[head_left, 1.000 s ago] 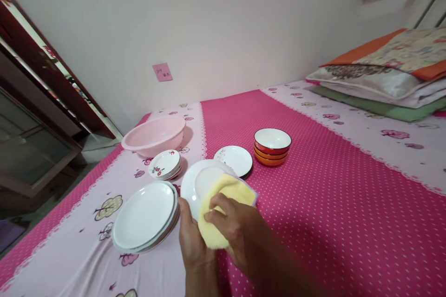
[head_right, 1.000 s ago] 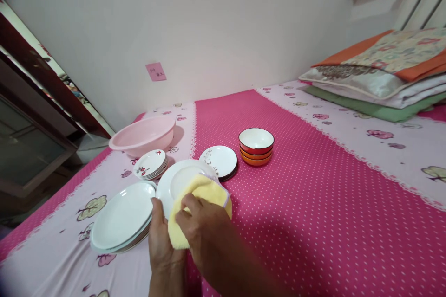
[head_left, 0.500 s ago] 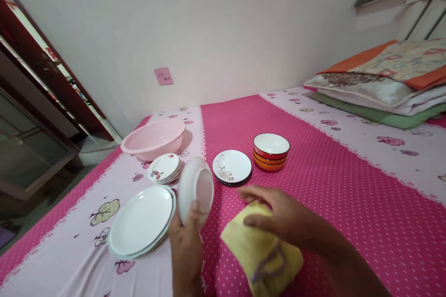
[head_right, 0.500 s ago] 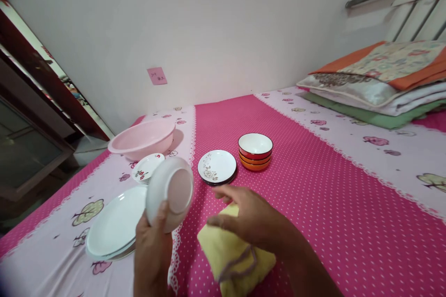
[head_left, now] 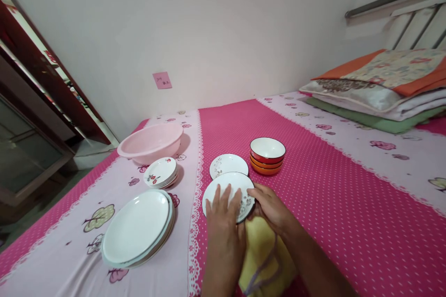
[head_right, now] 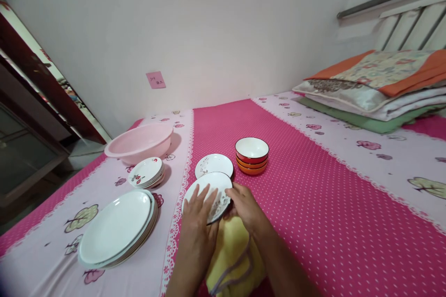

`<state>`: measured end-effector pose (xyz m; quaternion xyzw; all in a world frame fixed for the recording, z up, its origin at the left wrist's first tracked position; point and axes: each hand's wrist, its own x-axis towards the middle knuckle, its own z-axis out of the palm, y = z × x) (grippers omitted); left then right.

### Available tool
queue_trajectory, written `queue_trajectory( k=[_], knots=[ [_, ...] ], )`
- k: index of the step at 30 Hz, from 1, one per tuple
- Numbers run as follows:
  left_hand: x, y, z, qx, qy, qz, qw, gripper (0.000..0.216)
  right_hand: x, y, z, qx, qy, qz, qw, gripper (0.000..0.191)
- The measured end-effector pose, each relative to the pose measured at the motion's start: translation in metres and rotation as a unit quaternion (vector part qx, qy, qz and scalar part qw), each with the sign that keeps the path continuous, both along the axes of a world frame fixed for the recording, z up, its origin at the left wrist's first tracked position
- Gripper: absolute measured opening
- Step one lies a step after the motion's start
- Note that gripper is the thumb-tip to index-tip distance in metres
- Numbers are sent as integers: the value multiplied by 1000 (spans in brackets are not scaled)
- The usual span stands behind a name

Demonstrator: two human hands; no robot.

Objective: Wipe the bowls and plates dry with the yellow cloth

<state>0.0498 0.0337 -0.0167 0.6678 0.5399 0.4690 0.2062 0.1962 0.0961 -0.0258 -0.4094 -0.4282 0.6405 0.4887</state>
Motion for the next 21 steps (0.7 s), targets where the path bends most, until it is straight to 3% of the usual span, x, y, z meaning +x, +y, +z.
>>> queue_trajectory(
  k=[6,13,21],
  knots=[
    [-19,5,-12,16,-105,106,989,68,-7,7,-15,-9,76,-62,995,32],
    [-20,5,-25,-129,-206,57,968,55,-10,23,-26,-24,144,-102,984,37],
    [-24,3,-21,-159,-272,34,949,54,-19,34,-39,1,107,-144,984,44]
  ],
)
